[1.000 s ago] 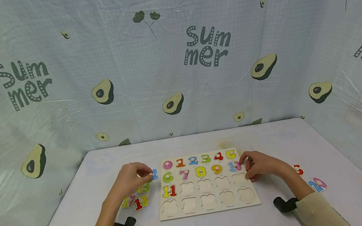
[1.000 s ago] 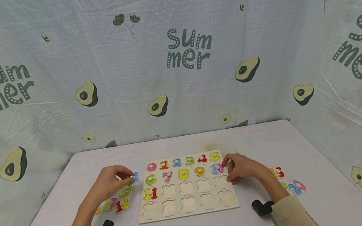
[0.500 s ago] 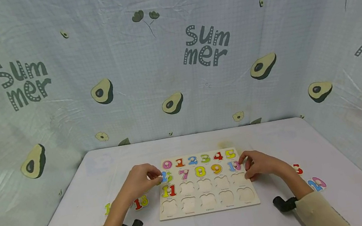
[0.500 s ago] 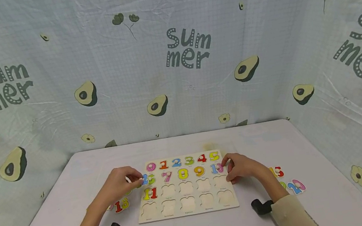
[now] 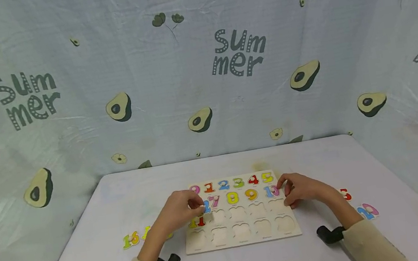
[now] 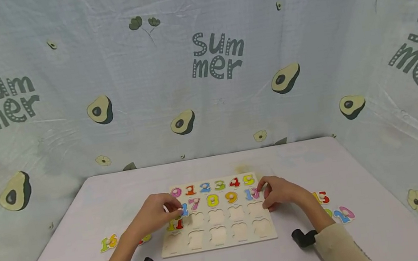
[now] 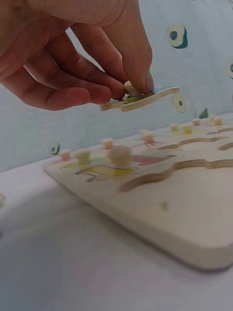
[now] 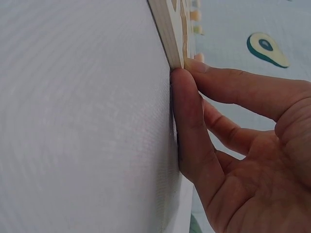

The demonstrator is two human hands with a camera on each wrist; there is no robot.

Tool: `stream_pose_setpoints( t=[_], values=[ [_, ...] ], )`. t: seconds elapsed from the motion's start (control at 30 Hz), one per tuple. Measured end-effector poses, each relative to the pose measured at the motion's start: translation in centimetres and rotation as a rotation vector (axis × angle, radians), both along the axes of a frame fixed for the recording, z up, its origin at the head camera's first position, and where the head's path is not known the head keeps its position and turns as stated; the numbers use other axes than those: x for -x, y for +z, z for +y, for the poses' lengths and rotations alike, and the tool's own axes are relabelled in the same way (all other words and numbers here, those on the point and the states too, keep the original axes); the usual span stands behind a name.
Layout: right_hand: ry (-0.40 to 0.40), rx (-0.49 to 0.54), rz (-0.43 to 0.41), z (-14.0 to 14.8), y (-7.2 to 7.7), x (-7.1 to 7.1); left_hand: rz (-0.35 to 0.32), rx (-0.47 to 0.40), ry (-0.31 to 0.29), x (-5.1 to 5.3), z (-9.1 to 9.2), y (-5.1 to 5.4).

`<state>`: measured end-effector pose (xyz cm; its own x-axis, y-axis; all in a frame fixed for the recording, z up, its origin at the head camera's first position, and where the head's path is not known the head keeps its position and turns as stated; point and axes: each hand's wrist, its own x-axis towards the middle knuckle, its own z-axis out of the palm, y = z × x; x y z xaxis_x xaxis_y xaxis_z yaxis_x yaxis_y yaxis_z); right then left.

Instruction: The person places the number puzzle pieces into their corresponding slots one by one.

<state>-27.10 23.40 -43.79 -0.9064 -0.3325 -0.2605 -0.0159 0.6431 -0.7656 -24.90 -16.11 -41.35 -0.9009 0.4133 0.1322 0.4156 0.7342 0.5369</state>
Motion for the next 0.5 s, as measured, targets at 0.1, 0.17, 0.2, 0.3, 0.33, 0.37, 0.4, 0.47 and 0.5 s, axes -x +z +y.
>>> stream_pose_setpoints(
  t=[0.1,0.17,0.2,0.3,0.33,0.37,0.4,0.47,0.5],
  values=[
    [-0.003,-0.007,0.001,0.2,0.0,-0.1,-0.015,0.010,-0.035,0.1,1.1,-0.1],
    [-0.001,-0.008,0.001,0.2,0.0,-0.1,-0.016,0.012,-0.059,0.1,1.6,-0.1],
    [-0.003,-0.007,-0.002,0.2,0.0,-0.1,-0.017,0.017,-0.068,0.2,1.9,-0.2],
    [-0.006,-0.005,-0.004,0.2,-0.1,-0.1,-0.026,0.023,-0.094,0.4,2.3,-0.2],
    [-0.005,-0.005,-0.004,0.1,-0.1,-0.1,-0.033,0.023,-0.099,0.4,2.4,-0.3],
    [-0.005,-0.004,-0.004,0.1,-0.1,-0.2,-0.040,0.023,-0.104,0.5,2.5,-0.3],
    [-0.005,-0.003,-0.003,0.1,-0.1,-0.2,-0.047,0.023,-0.109,0.6,2.6,-0.4],
    [-0.003,-0.001,-0.004,0.1,-0.1,-0.3,-0.070,0.020,-0.117,0.6,2.7,-0.5],
    [-0.001,-0.001,-0.005,0.1,-0.1,-0.3,-0.081,0.018,-0.121,0.7,2.7,-0.6]
  ],
)
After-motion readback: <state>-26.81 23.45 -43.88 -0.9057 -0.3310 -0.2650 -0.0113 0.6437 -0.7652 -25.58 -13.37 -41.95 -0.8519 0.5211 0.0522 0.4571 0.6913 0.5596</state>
